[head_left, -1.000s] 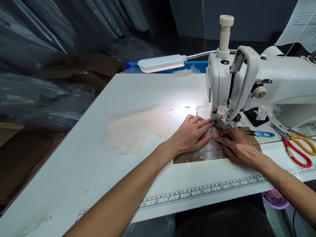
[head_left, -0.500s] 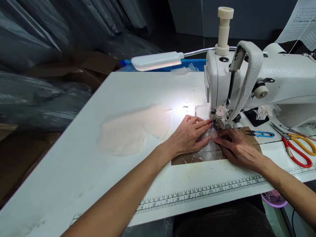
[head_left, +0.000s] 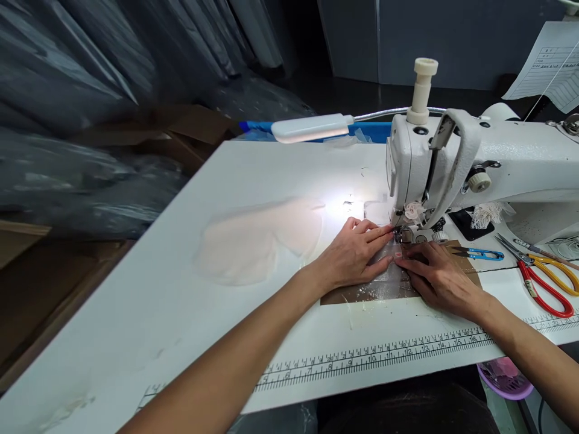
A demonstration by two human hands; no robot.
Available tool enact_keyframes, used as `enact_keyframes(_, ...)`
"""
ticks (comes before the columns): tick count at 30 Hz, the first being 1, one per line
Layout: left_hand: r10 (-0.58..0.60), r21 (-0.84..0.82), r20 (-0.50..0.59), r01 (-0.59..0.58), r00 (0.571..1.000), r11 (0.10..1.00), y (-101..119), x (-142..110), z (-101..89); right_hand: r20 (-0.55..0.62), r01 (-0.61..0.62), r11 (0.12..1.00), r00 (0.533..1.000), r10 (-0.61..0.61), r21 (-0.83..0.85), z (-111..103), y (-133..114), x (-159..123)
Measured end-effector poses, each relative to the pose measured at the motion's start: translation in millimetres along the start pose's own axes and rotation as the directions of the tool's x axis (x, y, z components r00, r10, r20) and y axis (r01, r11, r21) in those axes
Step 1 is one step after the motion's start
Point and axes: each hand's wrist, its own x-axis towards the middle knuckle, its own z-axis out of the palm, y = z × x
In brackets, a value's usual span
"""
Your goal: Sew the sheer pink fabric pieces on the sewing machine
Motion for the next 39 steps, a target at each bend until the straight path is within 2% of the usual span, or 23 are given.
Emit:
enact_keyframes(5,0.018,0.072,-0.019,-0.016,1.0,0.997,2,0,-0.8,-0.039,0.03,0.999,0.999,-0.028,0.04,2,4,0)
enact_keyframes(8,0.107,0.101,-0.092,-0.098,0.99,0.99,3,1,1.8,-0.062,0.044,0.998,0.997,-0.041,0.053,3,6,0)
enact_keyframes(12,0.296,0.128,-0.214,-0.274,0.931,0.953,4,0,6.7,-0.05,0.045,0.999,0.998,-0.044,0.013,3,7,-1)
enact_keyframes(14,0.325,0.125,-0.271,-0.301,0.906,0.945,4,-1,6.9,-0.024,0.041,0.999,0.999,-0.041,-0.001,3,6,-1)
enact_keyframes(16,0.327,0.095,-0.29,-0.313,0.899,0.945,5,-2,5.1,-0.002,0.03,1.0,1.0,-0.03,-0.006,2,5,-1)
enact_keyframes(20,0.324,0.049,-0.247,-0.323,0.913,0.945,4,-5,-0.1,0.001,0.016,1.0,1.0,-0.016,-0.015,2,3,-1)
enact_keyframes(25,0.305,0.092,-0.172,-0.293,0.937,0.952,2,-6,-2.4,0.02,-0.03,0.999,0.999,0.031,-0.02,2,0,1)
enact_keyframes(31,0.267,0.165,-0.147,-0.243,0.952,0.956,1,-5,-1.3,0.002,-0.072,0.997,0.997,0.072,-0.035,1,-6,3)
enact_keyframes(39,0.21,0.236,-0.121,-0.177,0.97,0.955,2,0,0.4,0.022,-0.116,0.993,0.993,0.115,0.032,2,-7,5)
